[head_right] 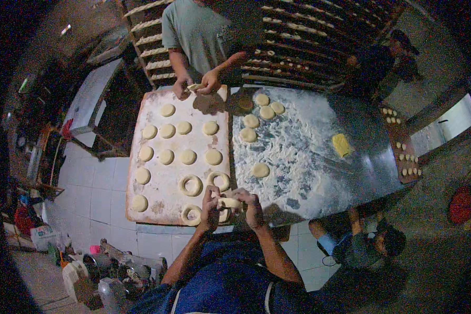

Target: The person shapes small dough balls into rings by hand and places them on a floured wooden board. Other workers are also shaping dough nearby in a shared bakery workspace.

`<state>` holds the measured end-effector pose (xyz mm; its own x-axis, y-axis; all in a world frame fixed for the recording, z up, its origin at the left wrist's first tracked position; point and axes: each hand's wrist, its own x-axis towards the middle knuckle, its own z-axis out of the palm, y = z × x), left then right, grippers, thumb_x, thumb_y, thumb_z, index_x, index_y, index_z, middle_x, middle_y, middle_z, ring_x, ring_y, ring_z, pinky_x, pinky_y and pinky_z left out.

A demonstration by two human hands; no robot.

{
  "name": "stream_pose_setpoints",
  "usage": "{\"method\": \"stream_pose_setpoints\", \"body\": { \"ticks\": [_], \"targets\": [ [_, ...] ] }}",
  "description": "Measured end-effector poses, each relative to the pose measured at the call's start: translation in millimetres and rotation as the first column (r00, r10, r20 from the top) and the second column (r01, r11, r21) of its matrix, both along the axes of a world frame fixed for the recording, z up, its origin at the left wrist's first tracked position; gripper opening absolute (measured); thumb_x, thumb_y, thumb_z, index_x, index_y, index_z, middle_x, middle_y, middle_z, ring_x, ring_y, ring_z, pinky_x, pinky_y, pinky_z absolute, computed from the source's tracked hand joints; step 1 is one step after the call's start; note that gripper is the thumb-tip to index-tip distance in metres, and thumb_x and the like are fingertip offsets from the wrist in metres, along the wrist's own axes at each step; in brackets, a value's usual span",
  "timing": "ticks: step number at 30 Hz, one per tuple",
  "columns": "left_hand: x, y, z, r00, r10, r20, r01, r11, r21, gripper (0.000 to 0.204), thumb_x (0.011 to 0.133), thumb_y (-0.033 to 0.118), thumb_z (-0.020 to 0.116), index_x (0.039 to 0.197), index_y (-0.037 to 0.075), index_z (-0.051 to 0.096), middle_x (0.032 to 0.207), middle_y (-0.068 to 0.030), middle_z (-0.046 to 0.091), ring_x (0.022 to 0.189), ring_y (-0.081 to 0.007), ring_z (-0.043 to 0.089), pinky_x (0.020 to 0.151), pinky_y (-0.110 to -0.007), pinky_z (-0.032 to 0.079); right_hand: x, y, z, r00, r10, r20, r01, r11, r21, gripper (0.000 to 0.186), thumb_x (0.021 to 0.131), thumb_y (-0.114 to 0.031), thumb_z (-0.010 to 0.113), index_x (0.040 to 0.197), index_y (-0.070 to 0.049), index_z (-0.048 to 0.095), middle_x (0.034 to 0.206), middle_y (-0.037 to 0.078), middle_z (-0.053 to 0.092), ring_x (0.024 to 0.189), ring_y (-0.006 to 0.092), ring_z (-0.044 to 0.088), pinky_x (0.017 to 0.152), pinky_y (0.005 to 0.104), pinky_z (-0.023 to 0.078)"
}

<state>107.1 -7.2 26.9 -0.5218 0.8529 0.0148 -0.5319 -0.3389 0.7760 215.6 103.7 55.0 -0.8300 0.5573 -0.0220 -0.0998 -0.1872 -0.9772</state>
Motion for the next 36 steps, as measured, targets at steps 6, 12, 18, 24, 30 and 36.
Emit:
{"method": "stream_pose_setpoints", "body": {
  "ticks": [6, 12, 18, 24, 30, 36],
  "targets": [
    [7.6, 7.3, 1.4, 0.962, 0.201, -0.184, -0.248, 0.926, -0.283, 0.028, 0.091, 0.034, 0.043, 0.086, 0.006, 0.044, 0.078, -0.0066, 0.047, 0.071, -0.0184, 0.051, 0.063, -0.035, 0.042, -18.0, -19.3, -27.3, 0.9, -0.118, 0.42, -0.078, 0.904, 0.421, 0.04, 0.093, -0.03, 0.037, 0.095, 0.003, 0.06, 0.076, 0.021, 0.061, 0.065, 0.0379, 0.058, 0.059, 0.0427, 0.046],
    [-6.9, -0.3, 15.3, 0.975, 0.147, -0.164, -0.202, 0.897, -0.394, 0.033, 0.094, 0.036, 0.037, 0.076, 0.009, 0.043, 0.063, -0.0053, 0.049, 0.056, -0.0222, 0.052, 0.049, -0.038, 0.041, -21.6, -38.1, -26.9, 0.868, -0.24, 0.436, 0.073, 0.928, 0.365, 0.032, 0.091, -0.019, 0.042, 0.112, 0.002, 0.054, 0.086, 0.024, 0.06, 0.077, 0.0403, 0.057, 0.066, 0.0445, 0.045],
    [-15.0, -11.3, -40.3, 0.71, -0.134, 0.692, -0.061, 0.966, 0.25, 0.034, 0.094, 0.03, 0.033, 0.075, 0.004, 0.042, 0.058, -0.0172, 0.046, 0.053, -0.023, 0.048, 0.05, -0.042, 0.039, -23.0, -40.1, -87.3, 0.829, -0.254, 0.499, 0.095, 0.942, 0.322, 0.052, 0.092, -0.045, 0.041, 0.103, 0.002, 0.058, 0.089, 0.023, 0.063, 0.081, 0.0389, 0.06, 0.072, 0.0468, 0.046],
    [-28.3, -22.1, -34.3, 0.797, 0.398, -0.453, -0.428, 0.903, 0.041, 0.032, 0.095, 0.031, 0.034, 0.072, 0.01, 0.038, 0.059, -0.0091, 0.043, 0.051, -0.0269, 0.044, 0.047, -0.037, 0.036, -44.0, -63.5, 4.9, 0.869, -0.197, 0.454, -0.046, 0.881, 0.47, 0.048, 0.093, -0.041, 0.044, 0.079, 0.001, 0.064, 0.068, 0.021, 0.06, 0.069, 0.0356, 0.06, 0.069, 0.0436, 0.046],
    [-41.0, -45.3, 1.6, 0.736, 0.09, -0.671, -0.414, 0.844, -0.341, 0.029, 0.094, 0.031, 0.039, 0.073, 0.012, 0.038, 0.056, -0.0037, 0.035, 0.046, -0.0196, 0.039, 0.044, -0.034, 0.032, -63.4, -77.7, -10.9, 0.937, -0.268, 0.224, 0.003, 0.648, 0.761, 0.044, 0.091, -0.038, 0.046, 0.073, 0.0, 0.062, 0.063, 0.016, 0.058, 0.062, 0.0335, 0.057, 0.062, 0.0419, 0.045],
    [-54.0, -73.8, -13.7, 0.88, 0.269, 0.391, -0.22, 0.961, -0.165, 0.031, 0.095, 0.031, 0.035, 0.074, 0.01, 0.042, 0.06, -0.0013, 0.043, 0.053, -0.0202, 0.044, 0.05, -0.034, 0.037, -86.6, -109.8, 40.3, 0.971, -0.052, 0.234, -0.075, 0.863, 0.5, 0.046, 0.094, -0.036, 0.041, 0.074, 0.0, 0.062, 0.059, 0.02, 0.056, 0.058, 0.0349, 0.057, 0.059, 0.0442, 0.043]
  ]
}}
